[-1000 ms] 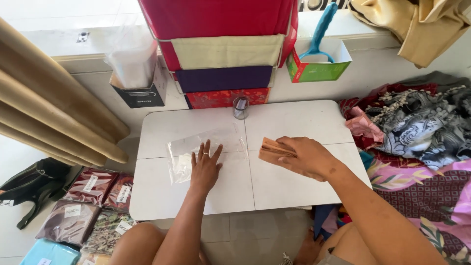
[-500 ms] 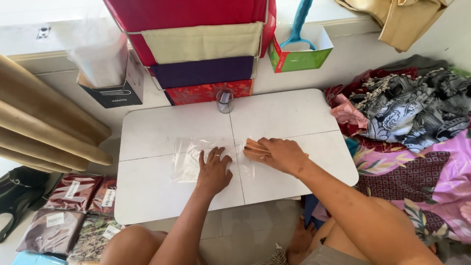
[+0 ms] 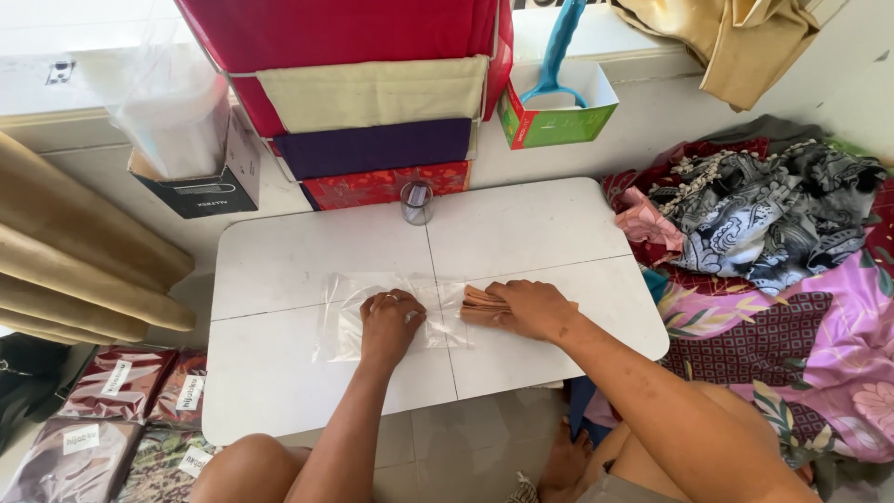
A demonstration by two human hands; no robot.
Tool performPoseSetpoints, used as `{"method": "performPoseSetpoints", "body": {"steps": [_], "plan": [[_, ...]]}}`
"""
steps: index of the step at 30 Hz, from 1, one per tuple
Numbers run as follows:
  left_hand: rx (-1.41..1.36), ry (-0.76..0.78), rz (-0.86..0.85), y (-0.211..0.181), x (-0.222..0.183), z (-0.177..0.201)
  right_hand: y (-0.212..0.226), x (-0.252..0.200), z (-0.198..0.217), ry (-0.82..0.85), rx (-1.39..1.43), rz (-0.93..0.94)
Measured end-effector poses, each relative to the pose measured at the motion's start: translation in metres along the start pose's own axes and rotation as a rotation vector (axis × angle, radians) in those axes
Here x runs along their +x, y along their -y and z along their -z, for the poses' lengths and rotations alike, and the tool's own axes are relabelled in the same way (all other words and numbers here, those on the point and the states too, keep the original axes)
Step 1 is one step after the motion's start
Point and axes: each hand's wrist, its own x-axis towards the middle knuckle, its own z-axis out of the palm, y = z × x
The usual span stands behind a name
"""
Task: The person cleans a piece of brown fabric with a lint roller, folds it, and places it into a plastic adhesive bag for packaging.
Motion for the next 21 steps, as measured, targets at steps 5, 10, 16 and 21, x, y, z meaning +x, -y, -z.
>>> {"method": "performPoseSetpoints", "body": {"steps": [5, 10, 16, 21], "plan": [[-0.191, -0.062, 0.009, 0.006, 0.002, 0.011, 0.015, -0.017, 0.027, -0.001, 0.1, -0.017], [-0.481, -0.111, 0.044, -0.01, -0.005, 0.033, 0.012, -0.013, 0.024, -0.07, 0.293, -0.066], [-0.671, -0.146, 0.115, -0.02, -0.008, 0.034, 0.025, -0.02, 0.029, -0.004, 0.195, 0.013], [-0.745, -0.17, 0.001, -0.032, -0.012, 0.033, 0.028, -0.016, 0.024, -0.101, -0.016, 0.097]]}}
